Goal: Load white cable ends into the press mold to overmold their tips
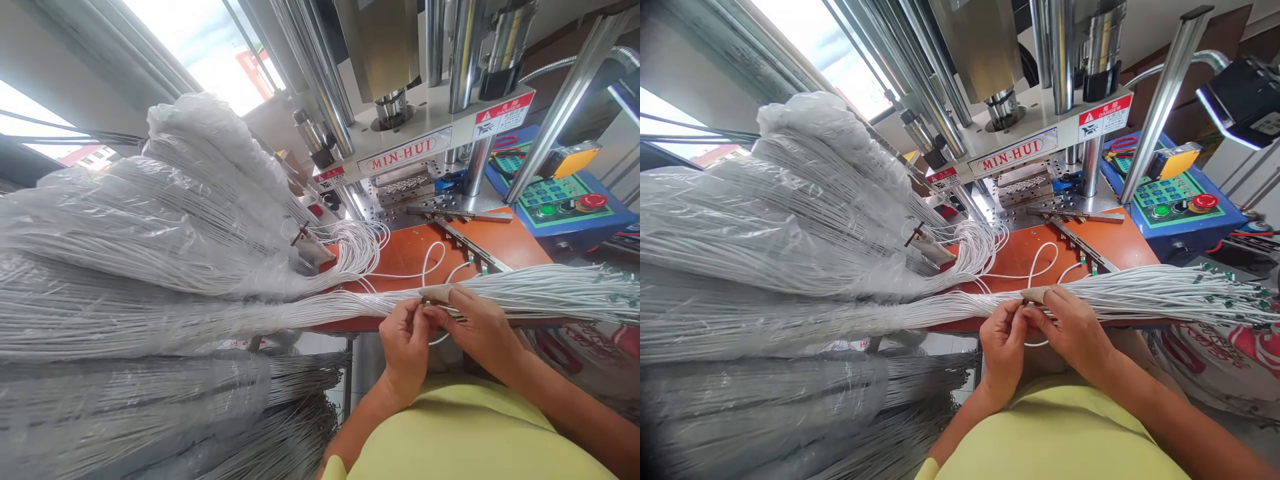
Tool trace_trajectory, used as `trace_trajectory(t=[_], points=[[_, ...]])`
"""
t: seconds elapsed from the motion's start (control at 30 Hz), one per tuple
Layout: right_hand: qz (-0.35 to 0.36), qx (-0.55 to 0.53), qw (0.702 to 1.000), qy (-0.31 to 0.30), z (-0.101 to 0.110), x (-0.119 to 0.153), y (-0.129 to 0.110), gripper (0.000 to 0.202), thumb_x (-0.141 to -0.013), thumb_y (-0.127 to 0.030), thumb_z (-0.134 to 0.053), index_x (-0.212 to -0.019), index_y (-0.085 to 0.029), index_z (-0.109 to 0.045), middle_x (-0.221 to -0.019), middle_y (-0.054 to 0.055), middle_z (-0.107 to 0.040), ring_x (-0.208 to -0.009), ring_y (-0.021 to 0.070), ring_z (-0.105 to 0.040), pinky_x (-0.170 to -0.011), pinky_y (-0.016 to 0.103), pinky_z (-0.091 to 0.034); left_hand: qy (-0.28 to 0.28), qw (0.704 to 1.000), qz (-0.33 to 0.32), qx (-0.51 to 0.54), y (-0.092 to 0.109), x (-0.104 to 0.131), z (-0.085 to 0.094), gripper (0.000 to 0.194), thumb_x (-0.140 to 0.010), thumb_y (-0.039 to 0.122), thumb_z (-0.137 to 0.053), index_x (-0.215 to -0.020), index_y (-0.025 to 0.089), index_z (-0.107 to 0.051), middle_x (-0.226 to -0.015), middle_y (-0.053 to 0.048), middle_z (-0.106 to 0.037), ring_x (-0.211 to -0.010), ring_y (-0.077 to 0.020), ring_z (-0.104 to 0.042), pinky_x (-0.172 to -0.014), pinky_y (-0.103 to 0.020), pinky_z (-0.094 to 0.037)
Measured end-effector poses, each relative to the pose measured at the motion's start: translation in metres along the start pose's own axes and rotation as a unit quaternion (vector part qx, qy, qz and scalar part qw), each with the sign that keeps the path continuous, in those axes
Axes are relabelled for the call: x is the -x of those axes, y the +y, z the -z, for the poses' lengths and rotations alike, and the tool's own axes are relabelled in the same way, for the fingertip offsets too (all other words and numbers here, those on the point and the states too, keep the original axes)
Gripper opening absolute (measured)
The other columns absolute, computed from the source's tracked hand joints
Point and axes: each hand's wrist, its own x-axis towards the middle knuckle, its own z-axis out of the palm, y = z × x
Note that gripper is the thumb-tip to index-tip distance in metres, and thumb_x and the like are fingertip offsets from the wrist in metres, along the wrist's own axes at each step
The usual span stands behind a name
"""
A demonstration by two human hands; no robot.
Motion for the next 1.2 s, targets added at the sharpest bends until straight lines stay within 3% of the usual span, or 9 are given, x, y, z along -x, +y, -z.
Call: trace_trajectory(t=[0.13, 0.2, 0.37, 0.57, 0.73, 0.9, 1.03, 1.2], points=[[-0.076, -0.053, 0.994, -0.063, 0.006, -0.005, 0.006, 0.009, -0.095, -0.029, -0.061, -0.099, -0.023, -0.066, -0.079, -0.003, -0.068, -0.069, 0.0130, -0.064, -0.064, 0.024, -0.048, -0.033, 0.999, -0.022, 0.001, 0.002, 0.002, 0.003, 0.020, -0.098, 0.031, -0.052, -0.096, 0.017, -0.067, -0.071, -0.001, -0.069, -0.060, -0.0118, -0.064, -0.063, -0.022, -0.055], [-0.060, -0.037, 0.996, -0.056, 0.004, -0.006, 0.005, 0.010, -0.095, -0.027, -0.058, -0.096, -0.022, -0.067, -0.079, -0.002, -0.068, -0.070, 0.0143, -0.064, -0.065, 0.026, -0.048, -0.033, 0.999, -0.027, -0.006, 0.003, 0.002, 0.002, 0.020, -0.098, 0.030, -0.051, -0.097, 0.017, -0.067, -0.073, -0.001, -0.070, -0.060, -0.0118, -0.065, -0.062, -0.022, -0.056], [0.012, 0.032, 0.999, 0.032, -0.004, -0.006, -0.001, 0.017, -0.095, -0.017, -0.049, -0.096, -0.018, -0.066, -0.077, 0.002, -0.064, -0.071, 0.0153, -0.062, -0.066, 0.026, -0.047, 0.012, 0.998, -0.040, -0.041, 0.003, 0.002, -0.003, 0.017, -0.094, 0.028, -0.057, -0.095, 0.017, -0.069, -0.081, -0.003, -0.073, -0.071, -0.0136, -0.067, -0.071, -0.023, -0.056], [0.011, -0.016, 0.998, -0.052, 0.002, -0.006, 0.006, 0.019, -0.097, -0.017, -0.046, -0.104, -0.020, -0.064, -0.084, 0.002, -0.068, -0.073, 0.0153, -0.063, -0.065, 0.027, -0.049, 0.008, 1.000, 0.014, 0.014, 0.004, 0.001, -0.003, 0.022, -0.096, 0.033, -0.053, -0.093, 0.016, -0.067, -0.072, -0.002, -0.070, -0.060, -0.0129, -0.066, -0.058, -0.022, -0.055], [0.060, 0.036, 0.997, -0.009, -0.002, -0.006, 0.005, 0.019, -0.099, -0.021, -0.048, -0.085, -0.019, -0.061, -0.077, 0.003, -0.063, -0.070, 0.0172, -0.059, -0.063, 0.030, -0.046, -0.005, 1.000, -0.010, -0.027, 0.002, 0.000, -0.003, 0.023, -0.097, 0.034, -0.052, -0.096, 0.017, -0.068, -0.074, -0.002, -0.069, -0.064, -0.0133, -0.065, -0.064, -0.024, -0.056], [0.081, 0.049, 0.995, 0.027, -0.004, -0.006, 0.003, 0.019, -0.097, -0.015, -0.045, -0.083, -0.020, -0.058, -0.066, -0.001, -0.053, -0.061, 0.0153, -0.050, -0.058, 0.028, -0.040, 0.010, 0.992, -0.068, -0.105, 0.003, 0.002, -0.003, 0.018, -0.096, 0.027, -0.054, -0.097, 0.018, -0.069, -0.084, -0.003, -0.073, -0.074, -0.0140, -0.065, -0.075, -0.025, -0.053], [0.078, 0.051, 0.996, 0.013, -0.004, -0.004, 0.006, 0.026, -0.096, -0.016, -0.045, -0.070, -0.022, -0.047, -0.062, -0.003, -0.049, -0.057, 0.0135, -0.046, -0.055, 0.027, -0.037, 0.014, 0.988, -0.073, -0.139, 0.003, 0.002, -0.004, 0.017, -0.096, 0.024, -0.052, -0.096, 0.018, -0.069, -0.081, -0.003, -0.072, -0.070, -0.0135, -0.064, -0.071, -0.023, -0.050], [0.094, 0.097, 0.991, -0.015, -0.004, -0.003, 0.011, 0.024, -0.095, -0.015, -0.043, -0.072, -0.022, -0.048, -0.064, -0.001, -0.053, -0.059, 0.0146, -0.050, -0.058, 0.028, -0.037, -0.002, 0.972, -0.108, -0.209, 0.002, 0.002, -0.003, 0.018, -0.094, 0.019, -0.050, -0.093, 0.018, -0.068, -0.080, -0.004, -0.072, -0.070, -0.0142, -0.063, -0.069, -0.024, -0.047]])
